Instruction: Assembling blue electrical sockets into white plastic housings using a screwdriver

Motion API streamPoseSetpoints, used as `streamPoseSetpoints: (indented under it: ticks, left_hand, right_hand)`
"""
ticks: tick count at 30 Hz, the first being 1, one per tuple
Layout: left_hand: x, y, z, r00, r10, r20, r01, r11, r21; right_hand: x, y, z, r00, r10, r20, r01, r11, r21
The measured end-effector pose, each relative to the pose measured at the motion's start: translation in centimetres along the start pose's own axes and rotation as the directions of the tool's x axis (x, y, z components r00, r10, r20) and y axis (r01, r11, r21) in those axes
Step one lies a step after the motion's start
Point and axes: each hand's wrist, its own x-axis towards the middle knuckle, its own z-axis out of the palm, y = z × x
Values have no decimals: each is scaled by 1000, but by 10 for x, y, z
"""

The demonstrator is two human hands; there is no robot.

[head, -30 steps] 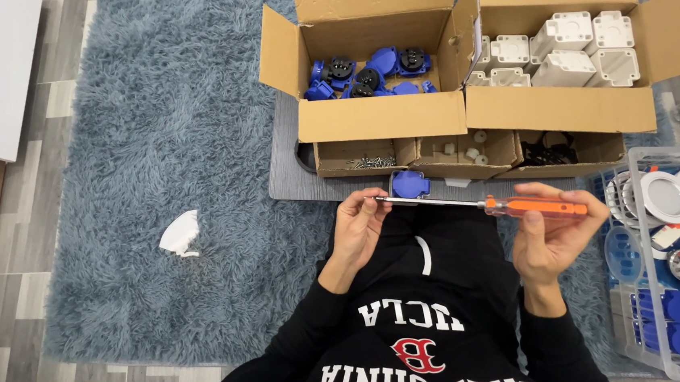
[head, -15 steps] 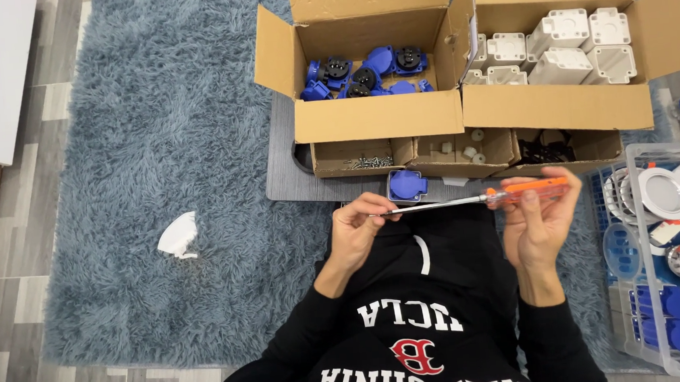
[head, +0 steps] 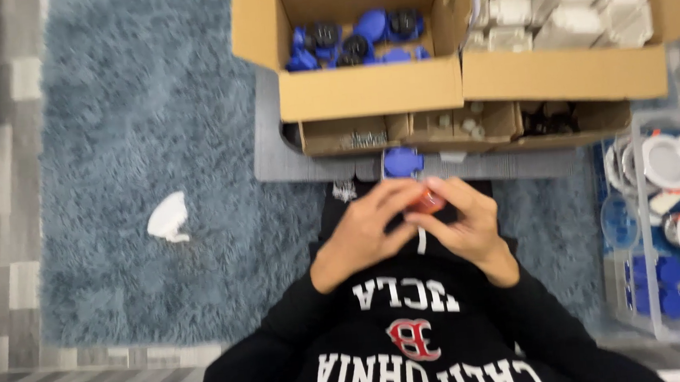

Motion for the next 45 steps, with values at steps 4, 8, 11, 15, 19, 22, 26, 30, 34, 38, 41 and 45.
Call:
streamPoseSetpoints:
  ticks: [4,8,11,15,19,22,26,30,34,38,41,45]
  left_hand:
    - [2,5,-10,1000,-10,-4,9,999,-33]
    - [4,-6,-29,996,-42,-83,40,999,-33]
    - [9,-11,-48,971,85,-223,-111,988,-104]
    - [26,-6,-71,942,197,-273,-228,970,-88]
    - [47,-10,-74,905,300,-300,-303,952,40]
    - [55,-15,-73,909,288,-302,-296,955,22]
    - [59,-17,-62,900,315,-301,-310,948,65]
    - [61,-14,-60,911,301,-281,-286,954,95]
    - [64,-11,-54,921,286,-264,-275,958,80]
    - [65,-4,-57,926,282,-251,-275,959,63]
    - [69,-3,-60,936,278,-215,-265,960,90]
    - [72,-1,-58,937,288,-196,-283,958,53]
  right_hand:
    - [0,0,1,994,-87,61,91,993,-71]
    - [10,18,-3,998,-4,56,-12,961,275]
    - [12,42,-3,996,-78,53,79,997,-13]
    - [-5,70,14,996,-81,35,85,989,-122]
    - [-19,97,28,989,-145,19,147,977,-158]
    - [-19,102,32,978,-207,-13,201,962,-183]
    - [-25,102,32,977,-210,-33,200,961,-192]
    - [-24,104,33,982,-185,-29,175,961,-215]
    - [-25,105,35,984,-169,-48,154,963,-221]
    - [-24,106,33,980,-193,-44,180,960,-213]
    - [-24,108,33,981,-190,-44,176,960,-219]
    - [-24,109,34,981,-189,-50,173,958,-227]
